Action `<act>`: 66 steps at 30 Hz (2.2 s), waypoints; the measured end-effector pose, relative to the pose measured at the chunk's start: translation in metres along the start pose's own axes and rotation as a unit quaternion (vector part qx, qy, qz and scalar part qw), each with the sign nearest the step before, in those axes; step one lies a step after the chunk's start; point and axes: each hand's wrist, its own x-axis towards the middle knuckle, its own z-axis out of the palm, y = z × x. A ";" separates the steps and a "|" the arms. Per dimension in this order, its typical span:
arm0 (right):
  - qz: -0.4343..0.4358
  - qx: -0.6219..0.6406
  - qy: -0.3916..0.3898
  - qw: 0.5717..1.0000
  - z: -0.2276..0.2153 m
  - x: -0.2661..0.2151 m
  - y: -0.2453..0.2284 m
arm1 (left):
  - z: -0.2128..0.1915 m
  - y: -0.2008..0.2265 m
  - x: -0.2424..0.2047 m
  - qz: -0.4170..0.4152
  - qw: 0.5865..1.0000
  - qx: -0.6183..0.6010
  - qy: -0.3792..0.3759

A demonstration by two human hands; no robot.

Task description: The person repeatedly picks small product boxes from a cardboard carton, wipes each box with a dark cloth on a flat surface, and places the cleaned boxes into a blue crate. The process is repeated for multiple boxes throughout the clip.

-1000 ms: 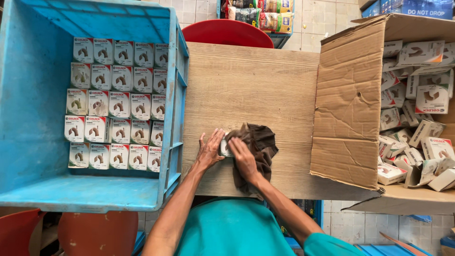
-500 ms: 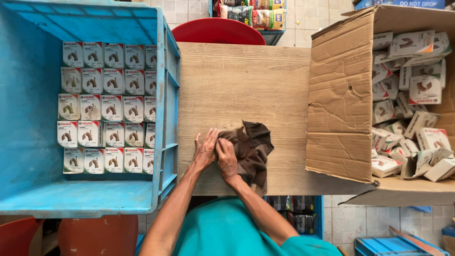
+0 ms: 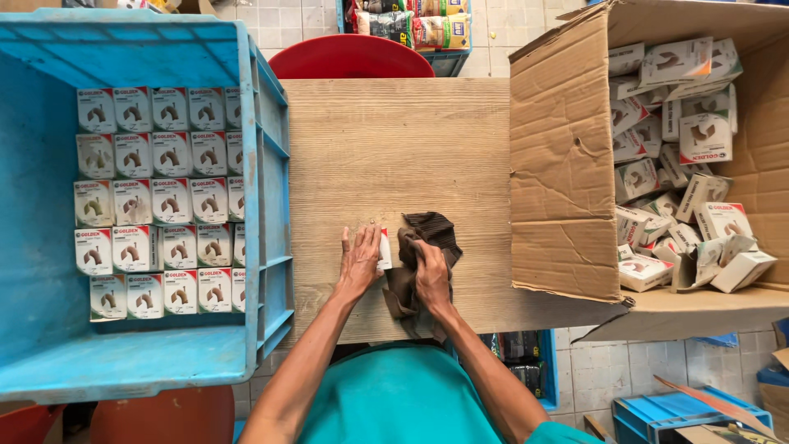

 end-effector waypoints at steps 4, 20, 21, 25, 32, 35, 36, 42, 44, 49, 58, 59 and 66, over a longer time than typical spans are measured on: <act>0.038 0.032 0.025 0.998 0.005 0.018 0.004 | 0.020 -0.008 0.007 -0.008 0.999 -0.051 0.012; -0.077 0.024 -0.067 0.994 0.036 0.022 -0.012 | 0.019 -0.021 -0.010 -0.051 0.951 -0.299 0.063; -0.099 0.004 -0.078 0.992 0.041 0.026 -0.010 | 0.020 -0.022 -0.008 -0.056 0.951 -0.295 0.073; -0.131 -0.070 -0.138 0.979 0.038 0.005 0.008 | 0.013 -0.031 -0.012 -0.058 0.957 -0.277 0.066; -0.119 -0.060 -0.069 0.989 0.047 0.009 -0.007 | 0.024 -0.023 -0.005 -0.033 0.968 -0.242 0.052; -0.159 -0.154 -0.110 0.969 0.029 -0.015 0.015 | 0.022 -0.022 -0.002 -0.023 0.972 -0.228 0.043; -0.177 -0.216 -0.144 0.949 0.022 -0.026 0.027 | 0.022 -0.021 -0.004 -0.019 0.974 -0.222 0.035; -0.092 -0.344 -0.169 0.919 -0.014 -0.013 0.071 | 0.014 -0.018 0.004 0.016 0.988 -0.152 0.022; -0.074 -0.296 -0.216 0.927 -0.023 -0.001 0.036 | 0.008 -0.019 -0.002 -0.004 0.991 -0.133 0.017; -0.087 -0.251 -0.278 0.923 -0.001 0.026 -0.009 | 0.005 -0.029 -0.016 -0.059 0.990 -0.127 -0.003; -0.146 -0.205 -0.274 0.928 0.020 0.048 0.020 | 0.012 -0.027 -0.016 -0.066 0.988 -0.138 -0.025; -0.151 -0.188 -0.264 0.934 0.010 0.049 0.015 | 0.012 -0.025 -0.016 -0.054 0.986 -0.157 -0.021; -0.222 -0.129 -0.215 0.942 -0.057 0.050 0.006 | -0.076 0.012 -0.045 -0.022 0.967 -0.255 0.012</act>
